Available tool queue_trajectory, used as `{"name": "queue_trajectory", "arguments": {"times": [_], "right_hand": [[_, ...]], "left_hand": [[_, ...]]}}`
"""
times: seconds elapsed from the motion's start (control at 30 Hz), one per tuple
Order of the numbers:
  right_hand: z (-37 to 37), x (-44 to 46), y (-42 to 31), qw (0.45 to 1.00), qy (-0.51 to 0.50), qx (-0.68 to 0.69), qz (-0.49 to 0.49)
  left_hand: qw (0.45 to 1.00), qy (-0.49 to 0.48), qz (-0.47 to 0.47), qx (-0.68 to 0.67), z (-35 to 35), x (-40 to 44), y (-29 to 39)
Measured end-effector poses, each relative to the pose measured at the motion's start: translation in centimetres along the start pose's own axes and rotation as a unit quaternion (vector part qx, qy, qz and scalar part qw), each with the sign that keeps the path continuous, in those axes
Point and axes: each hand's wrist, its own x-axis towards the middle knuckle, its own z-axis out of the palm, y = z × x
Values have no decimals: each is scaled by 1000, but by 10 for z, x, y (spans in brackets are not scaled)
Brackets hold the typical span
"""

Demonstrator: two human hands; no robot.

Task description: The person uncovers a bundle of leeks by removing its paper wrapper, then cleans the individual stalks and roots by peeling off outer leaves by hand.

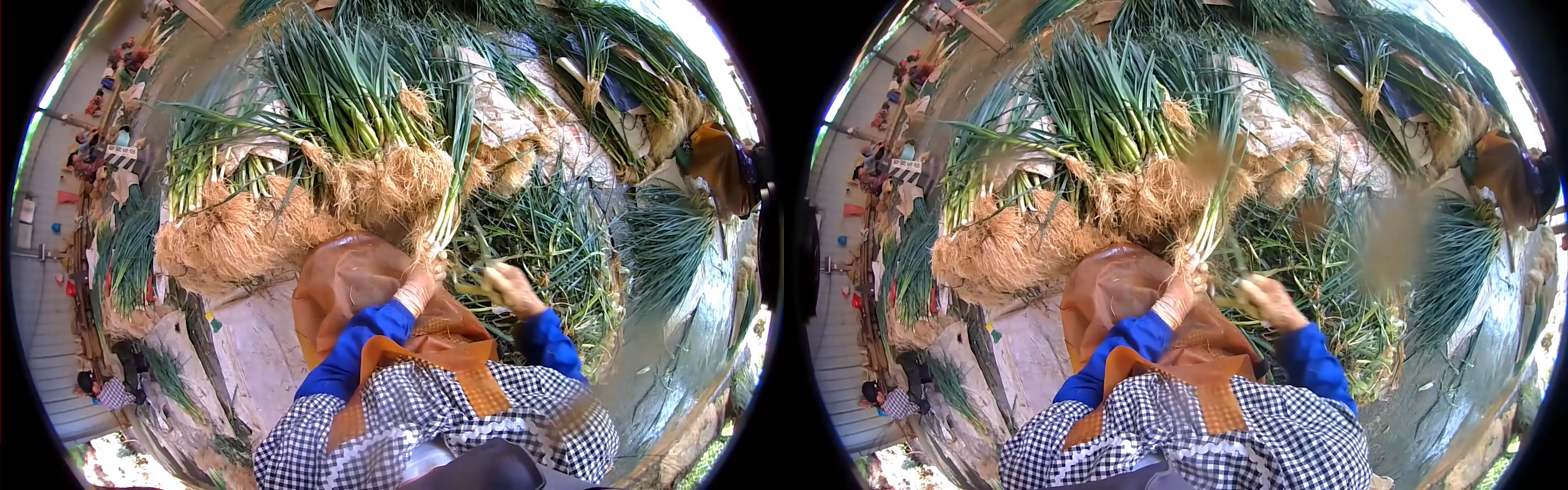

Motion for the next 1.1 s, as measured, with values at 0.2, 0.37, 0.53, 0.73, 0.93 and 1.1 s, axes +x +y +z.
{"name": "queue_trajectory", "arguments": {"times": [0.2,0.37,0.53,0.73,0.93,1.1], "right_hand": [[-105,-4,102,867,134,-478,45],[-18,107,45,956,99,216,172],[30,94,60,874,304,-343,-162],[-20,-20,6,968,225,44,101],[-81,33,19,843,176,-479,168],[-26,138,4,977,162,-14,140]], "left_hand": [[993,-108,-54,-11,17,-20,7],[988,-142,-55,-38,21,-27,5],[995,-58,-43,-63,23,-29,-2],[998,-53,-26,-15,8,-3,-9],[991,-104,82,-7,10,2,-24],[987,-141,82,3,-13,15,-43]]}}
